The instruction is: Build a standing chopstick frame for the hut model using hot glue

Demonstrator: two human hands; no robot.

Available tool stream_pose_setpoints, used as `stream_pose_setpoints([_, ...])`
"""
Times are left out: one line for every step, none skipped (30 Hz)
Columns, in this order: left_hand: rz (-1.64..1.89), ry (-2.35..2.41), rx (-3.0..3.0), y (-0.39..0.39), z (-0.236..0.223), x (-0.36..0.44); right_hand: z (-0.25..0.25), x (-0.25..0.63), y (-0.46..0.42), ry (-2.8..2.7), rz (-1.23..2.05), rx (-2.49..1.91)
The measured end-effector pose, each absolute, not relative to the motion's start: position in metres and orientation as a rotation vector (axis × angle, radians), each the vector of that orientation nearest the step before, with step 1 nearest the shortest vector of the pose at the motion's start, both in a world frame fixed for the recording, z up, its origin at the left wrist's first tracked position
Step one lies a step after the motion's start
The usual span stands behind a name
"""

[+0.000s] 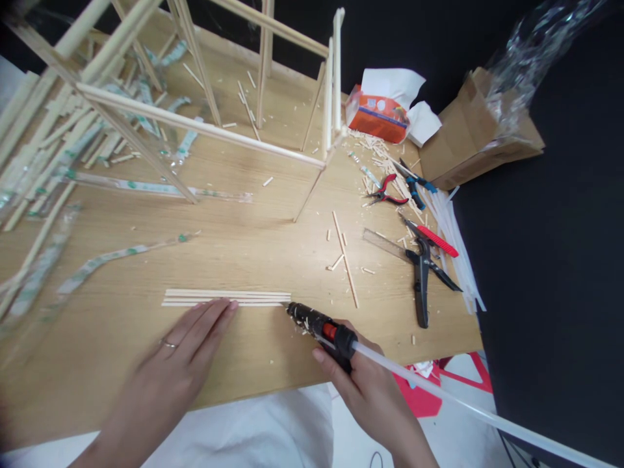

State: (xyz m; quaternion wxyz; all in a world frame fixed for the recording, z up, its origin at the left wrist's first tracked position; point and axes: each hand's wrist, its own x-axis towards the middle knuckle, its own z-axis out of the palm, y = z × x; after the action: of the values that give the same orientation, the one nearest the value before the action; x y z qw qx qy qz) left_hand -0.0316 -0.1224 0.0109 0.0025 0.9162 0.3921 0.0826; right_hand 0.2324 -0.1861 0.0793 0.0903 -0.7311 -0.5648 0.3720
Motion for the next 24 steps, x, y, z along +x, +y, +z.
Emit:
stream_pose_setpoints([0.265, 1.216, 2.893, -0.122, 0.011, -0.032, 0.0798, 0.2334, -0.1871, -1.679, 1.099, -2.18])
stream_pose_setpoints([0.272, 1.202, 2.912, -0.1216, 0.0111, -0.0322, 0.0803, 0.2343, -0.1879, -1.68, 1.093, -2.182])
stream_pose_setpoints([0.279, 1.198, 2.923, -0.1215, 0.0112, -0.0322, 0.0806, 0.2351, -0.1886, -1.681, 1.089, -2.181])
stream_pose_setpoints([0.276, 1.195, 2.923, -0.1216, 0.011, -0.032, 0.0809, 0.2356, -0.1894, -1.682, 1.085, -2.178])
stream_pose_setpoints([0.27, 1.205, 2.908, -0.1221, 0.0106, -0.0317, 0.0808, 0.2361, -0.1901, -1.678, 1.077, -2.18])
stream_pose_setpoints([0.276, 1.222, 2.888, -0.1227, 0.0098, -0.0311, 0.0805, 0.2365, -0.191, -1.669, 1.069, -2.188])
stream_pose_setpoints([0.298, 1.236, 2.87, -0.1234, 0.0088, -0.0305, 0.0799, 0.2368, -0.192, -1.652, 1.058, -2.201])
stream_pose_setpoints([0.329, 1.25, 2.853, -0.1241, 0.0075, -0.0299, 0.0792, 0.2371, -0.1931, -1.63, 1.043, -2.215])
stream_pose_setpoints([0.368, 1.259, 2.843, -0.1246, 0.0061, -0.0294, 0.0783, 0.2374, -0.1941, -1.607, 1.031, -2.227])
stream_pose_setpoints([0.399, 1.261, 2.841, -0.1249, 0.0047, -0.0291, 0.0776, 0.2378, -0.195, -1.59, 1.025, -2.236])
stream_pose_setpoints([0.422, 1.262, 2.84, -0.125, 0.0036, -0.0289, 0.077, 0.2381, -0.1956, -1.576, 1.026, -2.246])
stream_pose_setpoints([0.425, 1.256, 2.839, -0.1248, 0.0029, -0.0289, 0.0767, 0.2385, -0.196, -1.568, 1.034, -2.252])
stream_pose_setpoints([0.42, 1.251, 2.837, -0.1245, 0.0027, -0.029, 0.0768, 0.2389, -0.196, -1.564, 1.049, -2.254])
stream_pose_setpoints([0.412, 1.247, 2.834, -0.1241, 0.0028, -0.0292, 0.0771, 0.2391, -0.1957, -1.56, 1.067, -2.251])
stream_pose_setpoints([0.398, 1.24, 2.833, -0.1236, 0.0033, -0.0293, 0.0776, 0.2392, -0.1951, -1.557, 1.082, -2.242])
stream_pose_setpoints([0.387, 1.232, 2.831, -0.1233, 0.004, -0.0295, 0.0782, 0.2391, -0.1942, -1.556, 1.091, -2.23])
stream_pose_setpoints([0.372, 1.227, 2.831, -0.123, 0.0047, -0.0296, 0.0788, 0.2389, -0.1932, -1.556, 1.094, -2.22])
stream_pose_setpoints([0.363, 1.222, 2.833, -0.1227, 0.0053, -0.0296, 0.0794, 0.2386, -0.1922, -1.558, 1.094, -2.215])
stream_pose_setpoints([0.37, 1.229, 2.835, -0.1225, 0.0058, -0.0296, 0.0797, 0.2382, -0.1911, -1.561, 1.096, -2.215])
stream_pose_setpoints([0.377, 1.23, 2.839, -0.1222, 0.0062, -0.0296, 0.0798, 0.2378, -0.1903, -1.564, 1.103, -2.216])
stream_pose_setpoints([0.386, 1.228, 2.844, -0.1219, 0.0066, -0.0296, 0.0797, 0.2375, -0.1896, -1.568, 1.112, -2.216])
stream_pose_setpoints([0.392, 1.222, 2.852, -0.1215, 0.0068, -0.0296, 0.0794, 0.2373, -0.1893, -1.569, 1.119, -2.218])
stream_pose_setpoints([0.393, 1.209, 2.862, -0.121, 0.0072, -0.0296, 0.0788, 0.2373, -0.1894, -1.567, 1.12, -2.223])
stream_pose_setpoints([0.391, 1.198, 2.868, -0.1204, 0.0076, -0.0295, 0.0782, 0.2373, -0.1899, -1.564, 1.118, -2.23])
